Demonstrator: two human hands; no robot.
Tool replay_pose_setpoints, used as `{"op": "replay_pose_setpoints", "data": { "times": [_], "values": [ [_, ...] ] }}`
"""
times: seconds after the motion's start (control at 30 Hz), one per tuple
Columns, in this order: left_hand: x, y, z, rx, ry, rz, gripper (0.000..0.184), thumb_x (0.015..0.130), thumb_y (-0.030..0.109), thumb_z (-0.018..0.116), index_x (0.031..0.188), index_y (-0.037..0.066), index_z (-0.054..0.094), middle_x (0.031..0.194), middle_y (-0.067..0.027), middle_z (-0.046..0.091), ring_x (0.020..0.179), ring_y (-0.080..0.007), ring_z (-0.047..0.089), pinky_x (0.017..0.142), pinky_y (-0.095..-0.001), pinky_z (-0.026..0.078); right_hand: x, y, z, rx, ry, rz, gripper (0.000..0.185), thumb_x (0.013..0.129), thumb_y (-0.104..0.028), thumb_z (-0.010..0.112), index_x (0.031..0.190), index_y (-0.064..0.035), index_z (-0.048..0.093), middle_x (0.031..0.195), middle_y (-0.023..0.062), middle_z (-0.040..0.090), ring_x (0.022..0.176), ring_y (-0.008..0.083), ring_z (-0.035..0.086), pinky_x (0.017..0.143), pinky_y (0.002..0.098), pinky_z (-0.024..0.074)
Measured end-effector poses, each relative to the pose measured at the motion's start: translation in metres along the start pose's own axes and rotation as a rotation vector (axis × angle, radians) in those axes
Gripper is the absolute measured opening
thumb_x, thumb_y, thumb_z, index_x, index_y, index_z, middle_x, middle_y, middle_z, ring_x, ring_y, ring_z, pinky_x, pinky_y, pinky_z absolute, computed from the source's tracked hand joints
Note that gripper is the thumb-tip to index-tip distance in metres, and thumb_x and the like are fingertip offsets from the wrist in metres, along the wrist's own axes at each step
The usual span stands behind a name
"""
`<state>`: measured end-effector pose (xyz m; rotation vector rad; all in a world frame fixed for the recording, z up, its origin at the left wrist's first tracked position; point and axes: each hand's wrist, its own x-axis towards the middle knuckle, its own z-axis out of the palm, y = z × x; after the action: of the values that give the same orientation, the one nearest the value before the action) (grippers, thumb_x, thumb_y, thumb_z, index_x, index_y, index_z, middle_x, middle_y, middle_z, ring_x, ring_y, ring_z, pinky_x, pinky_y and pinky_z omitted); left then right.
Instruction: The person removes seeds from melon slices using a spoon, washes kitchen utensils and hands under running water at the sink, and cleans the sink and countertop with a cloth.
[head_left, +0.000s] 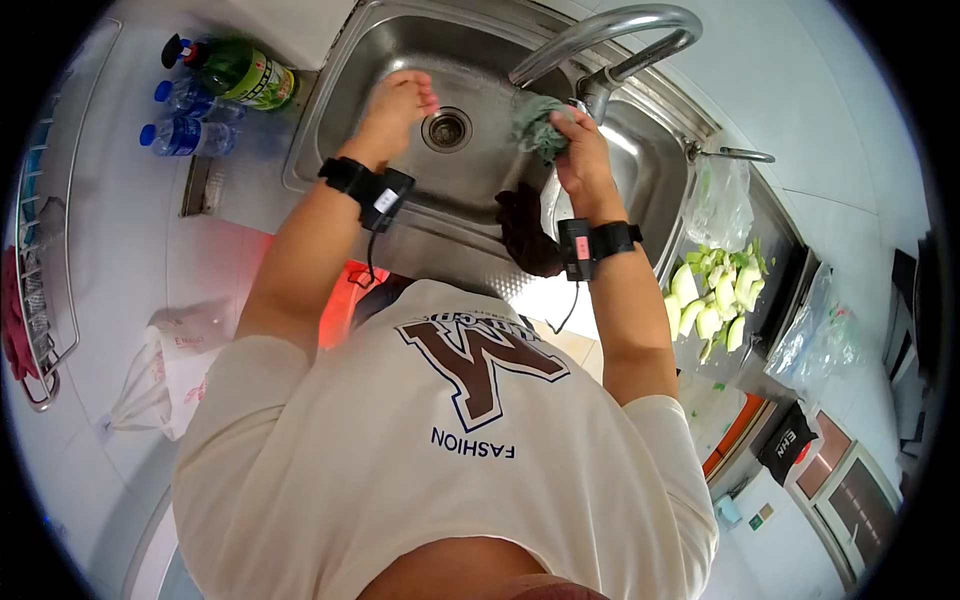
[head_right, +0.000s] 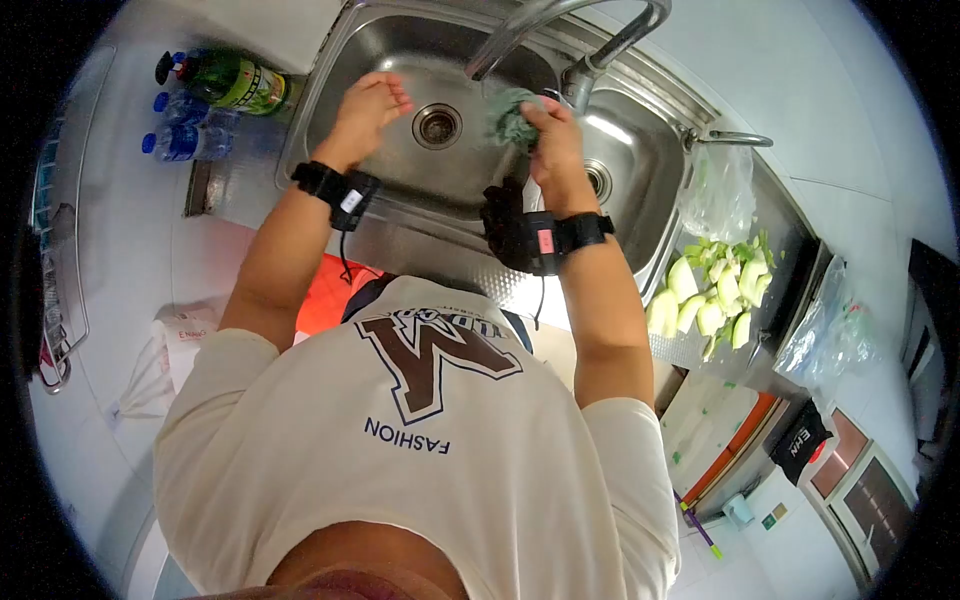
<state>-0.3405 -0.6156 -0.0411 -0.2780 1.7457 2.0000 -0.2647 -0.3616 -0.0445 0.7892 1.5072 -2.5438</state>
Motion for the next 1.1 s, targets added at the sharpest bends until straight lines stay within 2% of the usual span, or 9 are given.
{"op": "replay_pose_setpoints", "data": {
  "times": [0.07,0.17,0.3,0.4,0.5,0.67,0.73,1.0,1.1],
  "values": [
    [0.004,0.001,-0.012,-0.113,0.049,-0.023,0.023,0.092,0.009,0.047,0.112,-0.001,0.053,0.103,-0.0086,0.057,0.088,-0.0188,0.057,0.084,-0.0330,0.050,-0.006,-0.009,-0.004,0.228,-0.102,0.015,0.014,0.090,-0.013,0.053,0.101,-0.0053,0.058,0.092,0.0048,0.063,0.084,0.0190,0.059,0.078,0.0313,0.0471],
    [-0.005,0.000,0.000,-0.115,-0.117,-0.075,0.025,0.092,0.017,0.052,0.111,0.001,0.054,0.101,-0.0086,0.058,0.086,-0.0173,0.057,0.085,-0.0337,0.050,-0.013,-0.008,0.007,0.296,-0.153,0.086,0.027,0.090,-0.018,0.054,0.113,-0.0030,0.055,0.109,0.0082,0.061,0.100,0.0223,0.057,0.091,0.0376,0.0431],
    [-0.021,-0.002,0.038,-0.096,-0.271,-0.218,0.031,0.091,0.026,0.057,0.110,0.002,0.055,0.100,-0.0070,0.059,0.086,-0.0148,0.056,0.083,-0.0304,0.049,-0.013,0.005,0.033,0.295,-0.255,0.163,0.028,0.092,-0.021,0.052,0.114,-0.0033,0.055,0.109,0.0085,0.061,0.101,0.0225,0.058,0.092,0.0373,0.0436],
    [-0.026,0.004,0.046,0.012,-0.246,-0.077,0.028,0.088,0.027,0.061,0.098,0.001,0.062,0.086,-0.0015,0.061,0.077,-0.0098,0.053,0.065,-0.0258,0.042,-0.022,0.000,0.042,0.184,-0.277,0.166,0.030,0.089,-0.014,0.058,0.117,-0.0038,0.054,0.109,0.0071,0.061,0.100,0.0194,0.057,0.090,0.0332,0.0444],
    [0.001,-0.003,0.023,0.089,-0.105,0.037,0.026,0.089,0.025,0.061,0.096,0.001,0.062,0.083,-0.0026,0.060,0.075,-0.0097,0.053,0.065,-0.0254,0.042,-0.028,-0.006,0.031,-0.014,-0.257,0.142,0.037,0.083,-0.006,0.063,0.119,-0.0036,0.053,0.109,0.0061,0.059,0.100,0.0175,0.056,0.089,0.0300,0.0444],
    [-0.002,0.001,0.017,-0.036,-0.153,-0.007,0.025,0.092,0.025,0.055,0.102,0.001,0.057,0.095,-0.0056,0.061,0.086,-0.0145,0.058,0.075,-0.0296,0.048,-0.023,0.003,0.009,-0.274,-0.299,0.087,0.050,0.070,0.007,0.069,0.117,-0.0019,0.056,0.103,0.0045,0.053,0.095,0.0156,0.052,0.084,0.0254,0.0440],
    [-0.009,0.004,0.022,-0.341,-0.234,-0.108,0.027,0.095,0.027,0.051,0.109,0.005,0.054,0.102,-0.0055,0.059,0.091,-0.0173,0.058,0.080,-0.0336,0.049,-0.024,0.007,0.009,-0.396,-0.316,0.028,0.049,0.069,0.007,0.069,0.116,-0.0033,0.058,0.103,0.0042,0.054,0.094,0.0150,0.053,0.083,0.0251,0.0438],
    [-0.014,0.007,0.037,-0.607,-0.387,-0.311,0.033,0.098,0.037,0.042,0.114,0.011,0.053,0.105,-0.0027,0.059,0.095,-0.0174,0.058,0.085,-0.0359,0.048,-0.031,0.011,0.015,-0.726,-0.478,0.104,0.050,0.073,0.006,0.062,0.122,-0.0028,0.056,0.118,0.0044,0.057,0.099,0.0154,0.055,0.088,0.0280,0.0428],
    [-0.018,0.001,0.045,-0.483,-0.462,-0.266,0.034,0.097,0.034,0.043,0.120,0.010,0.051,0.111,-0.0054,0.058,0.100,-0.0190,0.057,0.088,-0.0376,0.047,-0.031,0.025,0.018,-0.295,-0.440,0.132,0.049,0.077,0.004,0.054,0.126,-0.0004,0.051,0.122,0.0062,0.055,0.111,0.0197,0.051,0.095,0.0297,0.0384]
  ]
}}
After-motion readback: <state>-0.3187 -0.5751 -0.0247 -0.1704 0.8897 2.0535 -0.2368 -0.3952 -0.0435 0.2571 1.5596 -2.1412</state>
